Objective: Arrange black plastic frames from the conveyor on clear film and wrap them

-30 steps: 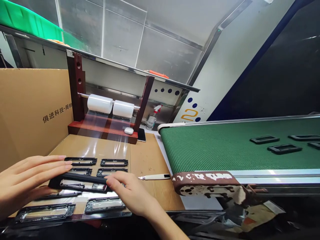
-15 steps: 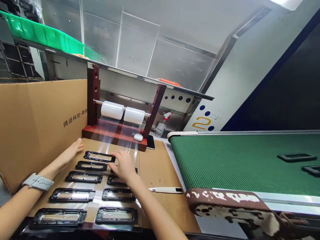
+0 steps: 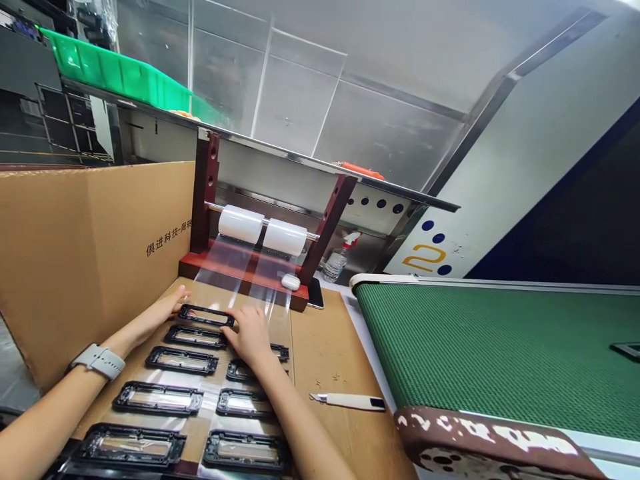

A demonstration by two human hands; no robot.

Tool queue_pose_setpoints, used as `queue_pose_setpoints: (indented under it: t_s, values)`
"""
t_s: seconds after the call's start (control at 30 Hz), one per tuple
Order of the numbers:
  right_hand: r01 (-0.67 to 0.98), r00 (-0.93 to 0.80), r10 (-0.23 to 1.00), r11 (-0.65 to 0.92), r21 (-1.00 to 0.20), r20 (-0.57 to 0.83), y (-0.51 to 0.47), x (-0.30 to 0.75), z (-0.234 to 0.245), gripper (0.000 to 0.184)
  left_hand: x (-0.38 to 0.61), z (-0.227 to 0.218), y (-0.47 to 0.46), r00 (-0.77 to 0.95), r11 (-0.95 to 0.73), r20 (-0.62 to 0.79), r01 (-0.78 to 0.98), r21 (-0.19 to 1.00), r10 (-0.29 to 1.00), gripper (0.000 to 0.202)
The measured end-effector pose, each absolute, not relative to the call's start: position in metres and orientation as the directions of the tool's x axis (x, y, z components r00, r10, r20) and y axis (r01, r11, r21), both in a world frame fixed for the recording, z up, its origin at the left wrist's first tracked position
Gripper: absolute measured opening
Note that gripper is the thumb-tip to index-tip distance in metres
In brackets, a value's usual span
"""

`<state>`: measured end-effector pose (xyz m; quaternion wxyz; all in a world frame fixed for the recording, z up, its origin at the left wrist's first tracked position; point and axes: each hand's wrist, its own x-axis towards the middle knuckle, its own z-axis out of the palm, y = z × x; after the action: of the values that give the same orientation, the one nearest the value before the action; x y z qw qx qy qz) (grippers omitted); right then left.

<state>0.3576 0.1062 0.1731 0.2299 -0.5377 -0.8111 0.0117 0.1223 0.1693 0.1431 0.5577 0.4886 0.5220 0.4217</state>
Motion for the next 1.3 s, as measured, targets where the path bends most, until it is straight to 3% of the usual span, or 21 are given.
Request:
queue_pose_setpoints:
  t_s: [0.23, 0.37, 0.43, 0.53, 0.63, 0.77, 0.87, 1.07, 1.3]
  values:
    - [0.886, -0.324, 0.879, 0.411, -0.213, 0.349, 0.11, 0.356, 0.174, 0.033, 0.12, 0.143, 0.171, 0.124, 0.083, -0.091, 0.067, 0.994, 0.988, 0.046]
    - [0.894, -0.334, 0.873, 0.413, -0.173, 0.356, 0.11, 0.355, 0.174, 0.031, 0.117, 0.148, 0.169, 0.052, -0.059, 0.049, 0.22, 0.974, 0.997, 0.044]
    - [0.898, -0.338, 0.869, 0.412, -0.152, 0.362, 0.111, 0.354, 0.173, 0.031, 0.118, 0.148, 0.161, 0.049, -0.162, 0.154, 0.344, 0.925, 0.987, 0.045]
    - [0.902, -0.344, 0.861, 0.414, -0.123, 0.374, 0.113, 0.35, 0.172, 0.032, 0.125, 0.143, 0.141, 0.24, -0.358, 0.271, 0.502, 0.787, 0.932, 0.045]
    - [0.903, -0.348, 0.85, 0.417, -0.102, 0.395, 0.112, 0.35, 0.178, 0.032, 0.135, 0.135, 0.122, 0.433, -0.488, 0.254, 0.606, 0.628, 0.865, 0.051]
    - [0.929, -0.299, 0.854, 0.363, -0.075, 0.426, 0.085, 0.383, 0.197, 0.033, 0.139, 0.129, 0.118, 0.49, -0.522, 0.199, 0.712, 0.471, 0.849, 0.058]
    - [0.964, -0.232, 0.89, 0.263, -0.026, 0.393, 0.043, 0.44, 0.21, 0.034, 0.137, 0.126, 0.124, 0.499, -0.529, 0.187, 0.747, 0.403, 0.846, 0.062]
    - [0.985, -0.092, 0.979, 0.062, 0.162, 0.184, -0.039, 0.527, 0.198, 0.027, 0.134, 0.118, 0.133, 0.496, -0.55, 0.24, 0.769, 0.326, 0.835, 0.066]
    - [0.976, -0.055, 0.971, 0.003, 0.219, 0.233, -0.055, 0.527, 0.182, 0.024, 0.126, 0.131, 0.12, 0.555, -0.69, 0.446, 0.685, 0.233, 0.702, 0.051]
